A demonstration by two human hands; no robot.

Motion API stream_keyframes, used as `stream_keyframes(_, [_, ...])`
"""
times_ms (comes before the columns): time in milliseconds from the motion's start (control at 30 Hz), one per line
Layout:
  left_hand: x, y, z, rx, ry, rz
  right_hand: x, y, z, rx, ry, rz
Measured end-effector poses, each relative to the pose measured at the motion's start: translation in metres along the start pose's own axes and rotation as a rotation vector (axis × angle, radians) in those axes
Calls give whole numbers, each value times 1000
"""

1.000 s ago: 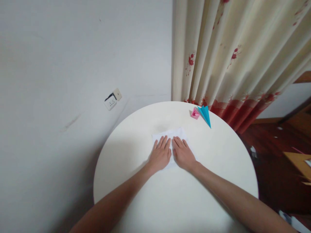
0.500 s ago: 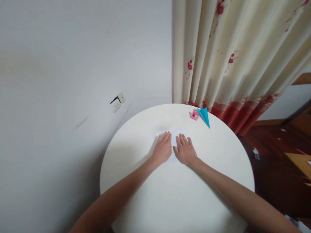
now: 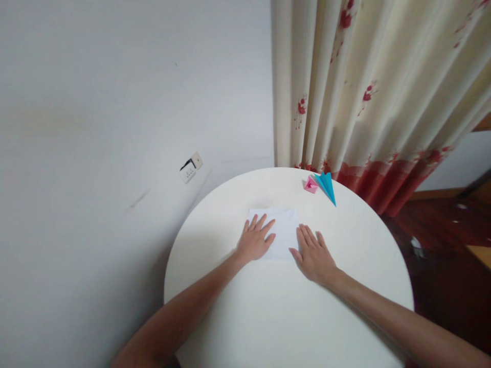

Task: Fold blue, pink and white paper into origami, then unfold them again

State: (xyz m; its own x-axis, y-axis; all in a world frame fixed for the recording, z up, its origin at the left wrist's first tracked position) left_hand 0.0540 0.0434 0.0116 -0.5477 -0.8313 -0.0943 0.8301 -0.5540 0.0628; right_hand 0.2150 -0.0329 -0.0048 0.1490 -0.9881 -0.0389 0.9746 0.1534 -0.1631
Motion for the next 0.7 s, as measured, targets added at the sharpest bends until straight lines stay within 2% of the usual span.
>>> stream_keyframes(100, [-2,-45,0,-36,-23,46,7,8,1,-4,3,5])
stream_keyframes(200, [0,-111,-1,-72,-91,104,5,13,0,-24,-4,8])
stream_keyframes(300, [4,-177,3,-92,-129,150,-9,26,4,-51,25,-35])
stream_keyframes(400, [7,-224,5,-108,-176,146,-30,49,18,-72,139,-116])
stream_keyframes(533, [1,-267,5,-79,-202,179,-64,87,42,-48,274,-210])
stream_keyframes(633, [-6,-284,9,-52,-193,197,-82,126,57,4,352,-323])
stream_keyframes(700, [-8,-288,13,-36,-192,199,-90,152,62,29,380,-405])
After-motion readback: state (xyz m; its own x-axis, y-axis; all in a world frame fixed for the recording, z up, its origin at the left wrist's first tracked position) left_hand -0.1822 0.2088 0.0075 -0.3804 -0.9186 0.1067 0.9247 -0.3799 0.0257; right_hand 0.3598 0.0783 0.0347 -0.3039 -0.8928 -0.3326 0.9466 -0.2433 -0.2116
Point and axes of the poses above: each hand's wrist, its own x-axis away from the middle knuckle, its own z-axis out of the back of the hand, y = z × x, the point moved 9 cm from there along -x, towards the middle knuckle, and after that the axes turned 7 degrees about -y, right-handed, at the moved point
